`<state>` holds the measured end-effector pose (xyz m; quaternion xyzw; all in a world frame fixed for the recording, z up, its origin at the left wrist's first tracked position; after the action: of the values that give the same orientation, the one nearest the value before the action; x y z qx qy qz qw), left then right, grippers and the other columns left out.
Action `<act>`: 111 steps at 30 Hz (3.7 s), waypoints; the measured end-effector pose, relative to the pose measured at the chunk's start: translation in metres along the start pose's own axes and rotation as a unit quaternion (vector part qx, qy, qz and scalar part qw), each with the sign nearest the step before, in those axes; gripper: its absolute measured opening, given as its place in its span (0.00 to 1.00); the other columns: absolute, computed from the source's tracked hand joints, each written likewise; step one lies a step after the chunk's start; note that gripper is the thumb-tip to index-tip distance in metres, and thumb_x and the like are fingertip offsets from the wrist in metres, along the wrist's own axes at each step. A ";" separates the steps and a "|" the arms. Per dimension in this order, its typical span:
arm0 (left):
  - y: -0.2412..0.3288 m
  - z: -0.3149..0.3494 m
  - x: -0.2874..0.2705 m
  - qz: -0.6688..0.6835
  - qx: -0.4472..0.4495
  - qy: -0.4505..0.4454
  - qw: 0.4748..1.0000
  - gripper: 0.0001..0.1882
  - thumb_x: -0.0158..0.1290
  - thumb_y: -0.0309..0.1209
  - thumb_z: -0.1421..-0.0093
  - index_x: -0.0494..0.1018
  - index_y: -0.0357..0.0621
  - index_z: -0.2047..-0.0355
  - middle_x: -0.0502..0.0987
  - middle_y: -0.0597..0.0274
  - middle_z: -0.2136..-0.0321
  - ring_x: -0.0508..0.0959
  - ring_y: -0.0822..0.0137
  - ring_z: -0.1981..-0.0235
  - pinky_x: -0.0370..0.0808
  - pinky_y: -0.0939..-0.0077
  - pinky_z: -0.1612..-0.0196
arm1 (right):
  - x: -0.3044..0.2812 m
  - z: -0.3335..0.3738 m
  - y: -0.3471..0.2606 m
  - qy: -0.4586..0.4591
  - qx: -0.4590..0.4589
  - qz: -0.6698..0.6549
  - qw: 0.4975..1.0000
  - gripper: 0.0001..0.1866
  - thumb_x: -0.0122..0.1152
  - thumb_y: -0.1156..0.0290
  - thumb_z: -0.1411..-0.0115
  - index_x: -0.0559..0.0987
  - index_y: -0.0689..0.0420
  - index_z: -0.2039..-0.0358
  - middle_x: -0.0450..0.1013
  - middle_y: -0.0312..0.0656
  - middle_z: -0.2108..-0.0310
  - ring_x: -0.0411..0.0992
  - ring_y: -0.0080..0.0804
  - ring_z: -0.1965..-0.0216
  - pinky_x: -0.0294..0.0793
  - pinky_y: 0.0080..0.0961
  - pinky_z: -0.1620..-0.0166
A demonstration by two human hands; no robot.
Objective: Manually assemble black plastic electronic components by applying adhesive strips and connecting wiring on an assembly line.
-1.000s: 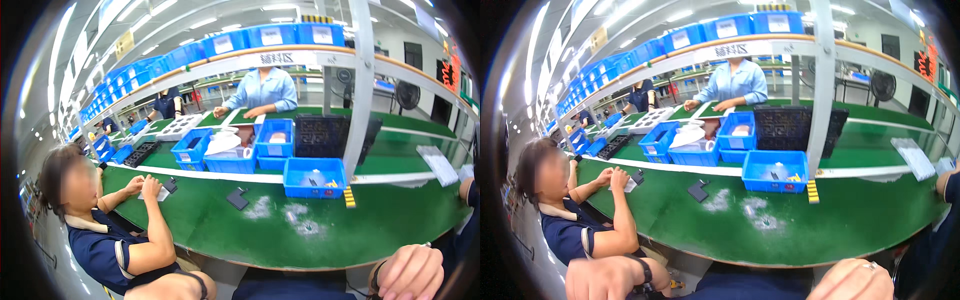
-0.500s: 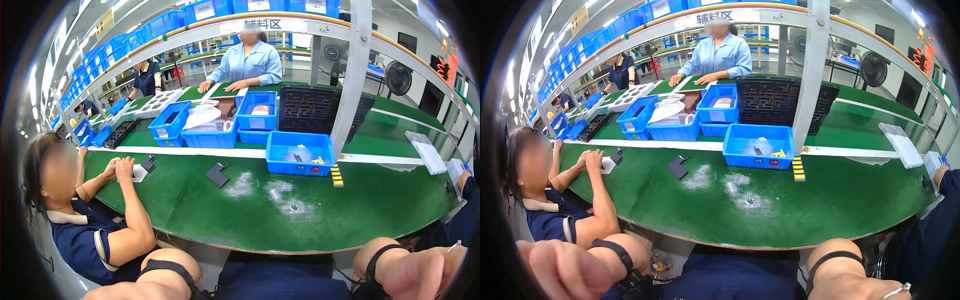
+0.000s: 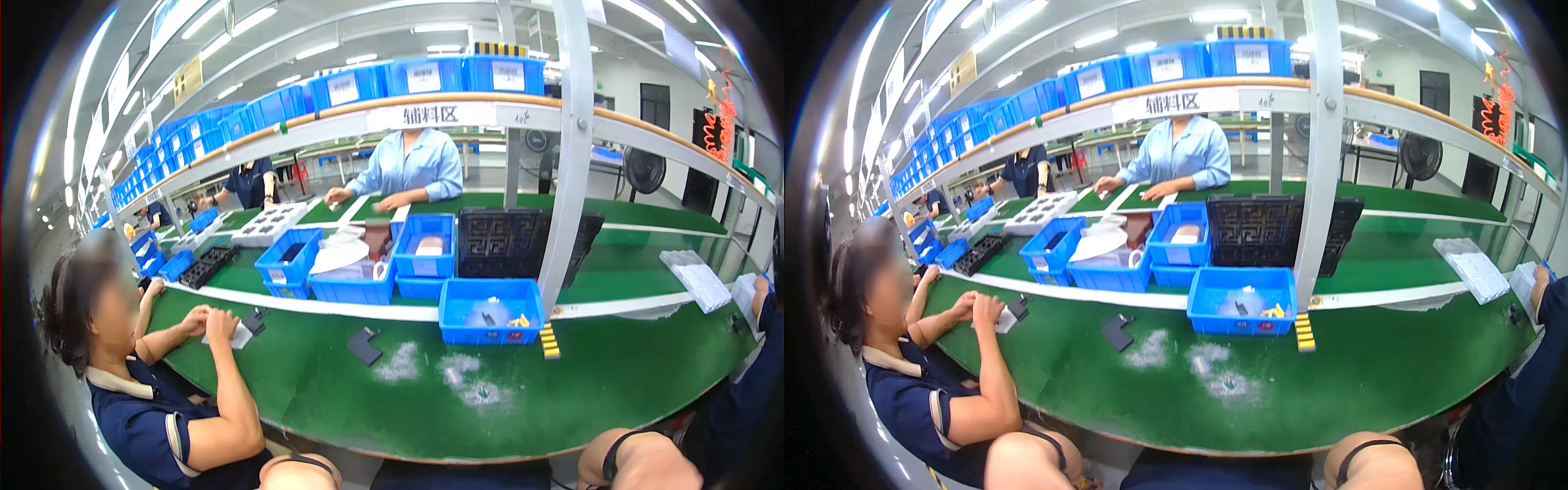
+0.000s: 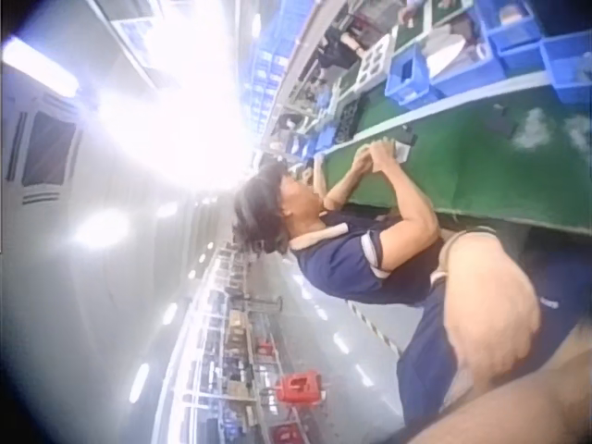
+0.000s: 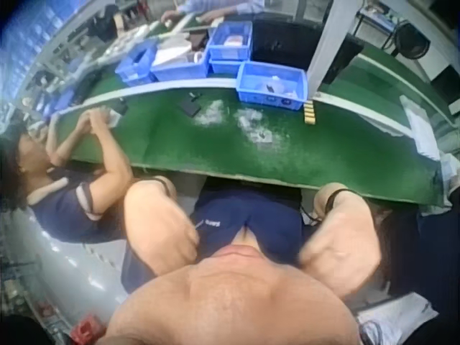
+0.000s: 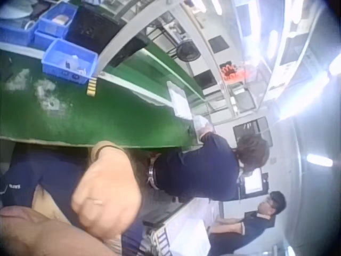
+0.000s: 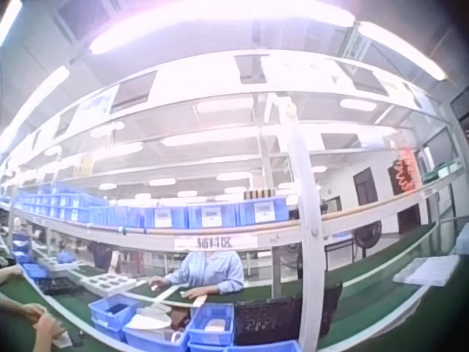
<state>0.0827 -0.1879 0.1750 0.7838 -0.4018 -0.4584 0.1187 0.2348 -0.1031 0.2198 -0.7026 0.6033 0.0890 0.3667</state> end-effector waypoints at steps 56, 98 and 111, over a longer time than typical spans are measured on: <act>-0.258 0.117 -0.015 0.351 -0.346 0.220 0.842 0.07 0.53 0.27 0.47 0.74 0.39 0.67 0.74 0.64 0.76 0.74 0.68 0.75 0.69 0.72 0.72 | -0.114 0.074 0.078 0.431 0.009 -0.068 0.900 0.02 0.61 0.82 0.51 0.79 0.66 0.79 0.74 0.49 0.77 0.70 0.32 0.79 0.71 0.21 0.74; -0.258 0.167 -0.032 0.325 -0.429 0.189 0.821 0.14 0.55 0.29 0.43 0.73 0.40 0.56 0.76 0.58 0.65 0.75 0.70 0.65 0.74 0.76 0.62 | -0.017 0.275 0.208 0.373 0.515 -0.287 0.716 0.23 0.54 0.75 0.38 0.64 0.63 0.43 0.71 0.33 0.67 0.67 0.15 0.66 0.67 0.14 0.60; -0.255 0.170 -0.031 0.314 -0.432 0.215 0.818 0.14 0.54 0.27 0.43 0.73 0.40 0.56 0.76 0.57 0.64 0.76 0.68 0.63 0.74 0.76 0.61 | -0.016 0.281 0.207 0.353 0.552 -0.230 0.720 0.23 0.57 0.75 0.41 0.67 0.61 0.45 0.72 0.33 0.68 0.69 0.15 0.66 0.69 0.14 0.62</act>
<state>0.0695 0.0309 -0.0406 0.5619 -0.3508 -0.3428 0.6661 0.1306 0.0843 -0.0569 -0.4734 0.4509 -0.6012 0.4595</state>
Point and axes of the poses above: each hand's wrist, its own z-axis away from the middle knuckle, its own x-axis out of the palm, y = z × x, the point moved 8 cm from there along -z, towards the middle knuckle
